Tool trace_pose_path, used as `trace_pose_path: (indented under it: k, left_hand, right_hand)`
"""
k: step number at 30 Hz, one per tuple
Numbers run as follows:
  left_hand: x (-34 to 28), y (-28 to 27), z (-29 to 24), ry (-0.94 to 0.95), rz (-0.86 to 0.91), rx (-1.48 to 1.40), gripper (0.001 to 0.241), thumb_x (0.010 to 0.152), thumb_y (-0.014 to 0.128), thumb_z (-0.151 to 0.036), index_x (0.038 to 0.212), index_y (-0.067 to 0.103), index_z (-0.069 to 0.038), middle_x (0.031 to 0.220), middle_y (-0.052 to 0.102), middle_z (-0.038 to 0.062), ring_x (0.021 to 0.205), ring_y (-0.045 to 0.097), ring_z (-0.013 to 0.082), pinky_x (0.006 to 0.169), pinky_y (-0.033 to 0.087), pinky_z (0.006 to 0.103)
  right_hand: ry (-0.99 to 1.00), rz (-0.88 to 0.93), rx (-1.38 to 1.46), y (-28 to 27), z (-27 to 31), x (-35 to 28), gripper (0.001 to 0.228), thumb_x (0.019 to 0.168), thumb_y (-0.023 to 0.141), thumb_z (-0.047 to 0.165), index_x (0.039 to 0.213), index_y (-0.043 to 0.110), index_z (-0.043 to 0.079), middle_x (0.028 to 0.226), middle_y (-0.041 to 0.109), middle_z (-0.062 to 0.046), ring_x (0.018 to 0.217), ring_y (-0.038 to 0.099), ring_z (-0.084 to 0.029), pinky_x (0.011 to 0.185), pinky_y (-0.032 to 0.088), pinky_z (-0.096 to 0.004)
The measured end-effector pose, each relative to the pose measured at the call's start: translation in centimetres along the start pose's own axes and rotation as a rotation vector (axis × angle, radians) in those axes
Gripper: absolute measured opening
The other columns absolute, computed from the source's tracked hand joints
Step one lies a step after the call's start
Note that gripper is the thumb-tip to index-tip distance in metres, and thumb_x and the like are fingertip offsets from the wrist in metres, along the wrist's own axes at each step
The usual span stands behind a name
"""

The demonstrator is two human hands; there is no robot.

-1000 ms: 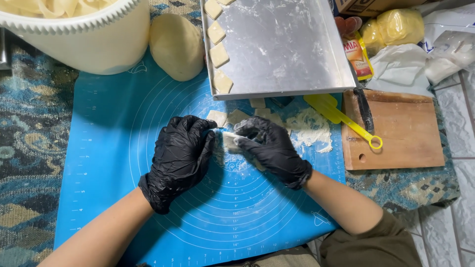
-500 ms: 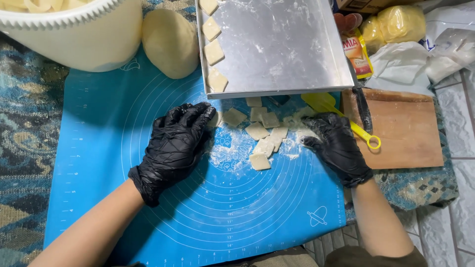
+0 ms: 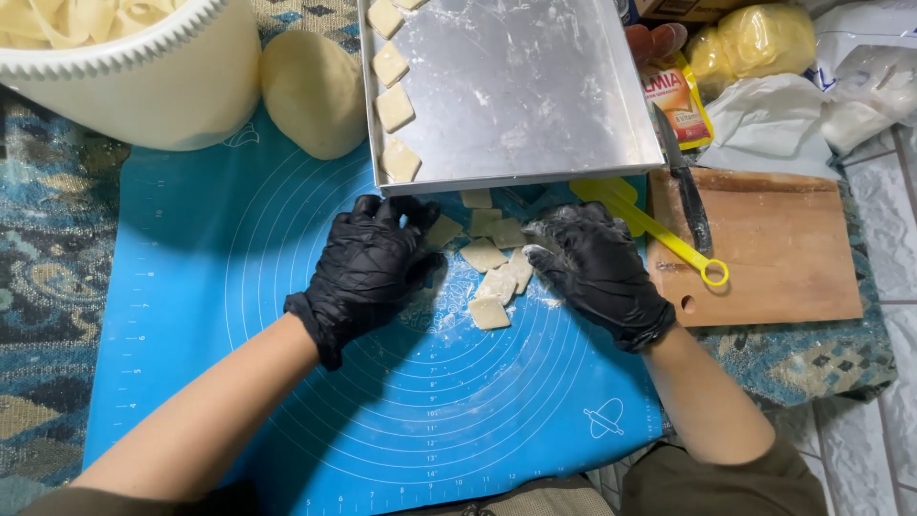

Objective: The person is picking up small diamond-shaped dough pieces from a blue silicone mat and arranging them onto a metal baking tray, occasionally using a plastic scraper to move them.

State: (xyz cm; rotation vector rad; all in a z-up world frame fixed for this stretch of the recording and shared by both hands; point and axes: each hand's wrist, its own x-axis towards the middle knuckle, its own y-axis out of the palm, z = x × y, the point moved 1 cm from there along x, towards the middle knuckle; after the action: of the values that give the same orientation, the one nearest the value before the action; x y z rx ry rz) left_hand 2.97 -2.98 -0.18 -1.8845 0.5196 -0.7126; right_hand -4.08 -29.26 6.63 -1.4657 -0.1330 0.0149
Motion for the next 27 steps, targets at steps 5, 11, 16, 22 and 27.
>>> trace_pose_path:
  k: [5,11,16,22,27]
  left_hand:
    - [2.0,2.3,0.4,0.08,-0.1,-0.025,0.044,0.087,0.07,-0.044,0.123,0.066,-0.019,0.113,0.068,0.006,0.112,0.064,0.0367,0.09,0.051,0.0501]
    - [3.1,3.6,0.9,0.117,-0.13,-0.055,0.035,0.091,0.066,-0.047,0.116,0.064,-0.022,0.103,0.07,0.001,0.105,0.067,0.0324,0.086,0.051,0.0463]
    - [2.7,7.2,0.8,0.081,-0.215,0.005,0.027,0.098,0.059,-0.047,0.105,0.063,-0.021,0.092,0.065,-0.001,0.091,0.066,0.0318,0.074,0.049,0.045]
    - [1.5,8.1,0.7,0.014,-0.332,0.1,0.035,0.107,0.05,-0.048,0.089,0.061,-0.02,0.075,0.059,-0.004,0.07,0.064,0.031,0.055,0.047,0.043]
    - [1.3,0.6,-1.5,-0.163,-0.172,-0.457,0.032,0.102,0.057,-0.046,0.104,0.072,-0.017,0.099,0.075,0.005,0.092,0.069,0.0363,0.077,0.057,0.0425]
  right_hand:
    - [0.092,0.083,0.006,-0.3,-0.2,-0.5,0.057,0.093,0.063,0.057,0.131,0.071,0.015,0.127,0.07,-0.016,0.128,0.056,-0.034,0.11,0.042,-0.042]
    - [0.109,-0.011,0.045,3.3,-5.9,-2.3,0.057,0.088,0.068,0.068,0.127,0.071,0.025,0.129,0.07,-0.011,0.125,0.061,-0.038,0.103,0.051,-0.055]
    - [0.16,-0.02,0.105,5.3,-9.0,-3.1,0.058,0.088,0.07,0.066,0.129,0.071,0.025,0.13,0.07,-0.012,0.126,0.061,-0.036,0.106,0.05,-0.053]
    - [0.267,-0.031,0.285,4.7,-8.6,-2.8,0.042,0.088,0.074,0.061,0.119,0.074,0.033,0.123,0.073,0.003,0.126,0.062,-0.024,0.11,0.048,-0.044]
    - [0.126,-0.035,0.254,5.2,-8.3,-3.1,0.038,0.094,0.071,0.053,0.123,0.075,0.028,0.125,0.072,-0.006,0.125,0.062,-0.032,0.111,0.045,-0.048]
